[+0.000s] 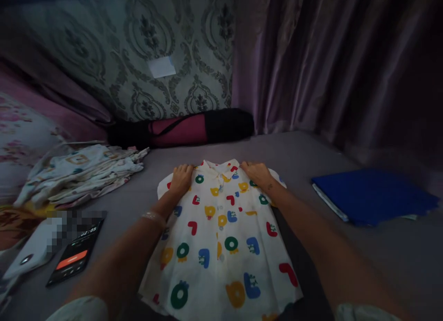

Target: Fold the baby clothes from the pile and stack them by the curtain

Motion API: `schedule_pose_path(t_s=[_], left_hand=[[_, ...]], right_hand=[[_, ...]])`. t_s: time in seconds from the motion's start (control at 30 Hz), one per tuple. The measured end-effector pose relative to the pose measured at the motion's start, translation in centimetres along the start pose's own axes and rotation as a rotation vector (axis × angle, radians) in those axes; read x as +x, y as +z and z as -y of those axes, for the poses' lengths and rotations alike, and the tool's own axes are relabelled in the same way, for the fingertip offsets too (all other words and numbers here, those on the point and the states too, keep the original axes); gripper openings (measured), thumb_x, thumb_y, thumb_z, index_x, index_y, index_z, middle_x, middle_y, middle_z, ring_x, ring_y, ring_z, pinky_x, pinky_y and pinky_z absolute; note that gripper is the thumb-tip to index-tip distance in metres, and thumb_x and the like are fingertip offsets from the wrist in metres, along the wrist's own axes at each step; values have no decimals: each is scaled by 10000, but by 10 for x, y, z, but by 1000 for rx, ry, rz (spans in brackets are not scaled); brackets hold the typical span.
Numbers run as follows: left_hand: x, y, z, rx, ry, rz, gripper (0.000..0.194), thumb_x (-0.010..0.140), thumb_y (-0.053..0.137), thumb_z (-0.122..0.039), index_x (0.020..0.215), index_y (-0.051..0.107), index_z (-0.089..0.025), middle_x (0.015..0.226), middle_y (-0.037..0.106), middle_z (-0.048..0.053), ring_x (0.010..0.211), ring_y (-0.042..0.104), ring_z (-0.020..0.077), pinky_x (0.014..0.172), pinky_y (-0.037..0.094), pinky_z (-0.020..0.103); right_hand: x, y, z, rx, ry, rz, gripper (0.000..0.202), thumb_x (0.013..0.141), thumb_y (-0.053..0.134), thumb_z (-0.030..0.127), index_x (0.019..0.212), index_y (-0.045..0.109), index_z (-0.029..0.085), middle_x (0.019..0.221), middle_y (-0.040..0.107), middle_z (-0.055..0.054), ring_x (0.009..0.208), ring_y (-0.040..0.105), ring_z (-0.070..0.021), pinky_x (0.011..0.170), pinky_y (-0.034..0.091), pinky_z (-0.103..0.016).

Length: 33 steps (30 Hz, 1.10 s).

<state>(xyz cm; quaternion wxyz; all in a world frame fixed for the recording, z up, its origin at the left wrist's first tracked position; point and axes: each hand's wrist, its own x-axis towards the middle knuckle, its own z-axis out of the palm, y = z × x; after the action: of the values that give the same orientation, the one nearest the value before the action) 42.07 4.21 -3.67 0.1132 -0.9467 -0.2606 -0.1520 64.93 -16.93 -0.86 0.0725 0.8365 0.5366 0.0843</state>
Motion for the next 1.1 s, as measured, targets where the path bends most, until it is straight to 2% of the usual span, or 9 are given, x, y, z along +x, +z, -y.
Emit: schedule_pose_path(t_s=[0.17, 0.27, 0.37, 0.53, 0.67, 0.73, 0.9, 1.0, 1.1], left_hand=[[22, 3, 9, 6, -88, -34, 391, 968, 243, -200, 1179, 571, -160, 1081, 599, 176, 1037, 520, 307, 867, 350, 425], [30, 9, 14, -75, -82, 91, 365, 955, 274, -171, 1140, 589, -160, 1085, 620, 167, 1033, 545, 297, 883, 356, 427], [40, 16, 19, -229, -118, 248, 314, 959, 328, -239, 1095, 604, -171, 1046, 655, 134, 988, 589, 271, 861, 385, 401], [69, 25, 18, -611, -302, 404, 350, 935, 409, -421, 887, 635, -158, 748, 652, 64, 758, 620, 207, 696, 439, 308], [82, 26, 9, -844, -342, 437, 194, 861, 543, -305, 910, 624, -136, 705, 632, 25, 677, 591, 150, 613, 440, 250], [81, 24, 5, -828, -329, 397, 163, 839, 561, -255, 938, 620, -140, 744, 639, 25, 708, 592, 151, 645, 448, 254], [66, 22, -10, -448, -122, 56, 262, 933, 415, -308, 1061, 604, -181, 1015, 649, 117, 1018, 579, 241, 893, 401, 376], [56, 21, -4, -276, -120, 114, 338, 950, 359, -370, 1064, 603, -166, 1028, 651, 159, 1041, 578, 279, 952, 338, 448], [45, 15, 30, -335, -227, 228, 414, 920, 383, -498, 950, 621, -161, 861, 674, 121, 926, 607, 280, 927, 343, 451]], right_hand=[[28, 6, -4, 9, 9, -62, 362, 1010, 235, 251, 1132, 557, 141, 1072, 661, -193, 949, 631, -246, 696, 403, -283], [37, 9, -5, 50, -23, 6, 331, 989, 277, 189, 1150, 563, 143, 1079, 666, -166, 961, 630, -232, 721, 415, -280], [49, 12, -7, 181, 0, 59, 327, 992, 317, 248, 1108, 606, 149, 1099, 666, -146, 990, 626, -223, 767, 425, -278], [78, 14, -10, 547, 20, 166, 390, 977, 367, 388, 932, 684, 166, 971, 704, -101, 863, 640, -194, 719, 430, -247], [88, 17, -11, 671, -19, 223, 237, 913, 484, 296, 906, 687, 175, 892, 708, -39, 794, 627, -160, 652, 416, -218], [85, 18, -8, 661, -3, 163, 203, 897, 509, 265, 958, 679, 174, 945, 702, -45, 843, 624, -163, 694, 425, -220], [70, 19, 11, 404, 36, -36, 309, 976, 363, 275, 1117, 613, 161, 1165, 626, -147, 1067, 577, -240, 855, 433, -317], [64, 18, 4, 307, 30, 7, 347, 983, 347, 327, 1151, 599, 157, 1171, 627, -174, 1083, 583, -275, 861, 437, -358], [56, 17, -32, 409, 157, 119, 373, 943, 446, 459, 1050, 651, 167, 1029, 688, -149, 948, 640, -258, 773, 459, -322]])
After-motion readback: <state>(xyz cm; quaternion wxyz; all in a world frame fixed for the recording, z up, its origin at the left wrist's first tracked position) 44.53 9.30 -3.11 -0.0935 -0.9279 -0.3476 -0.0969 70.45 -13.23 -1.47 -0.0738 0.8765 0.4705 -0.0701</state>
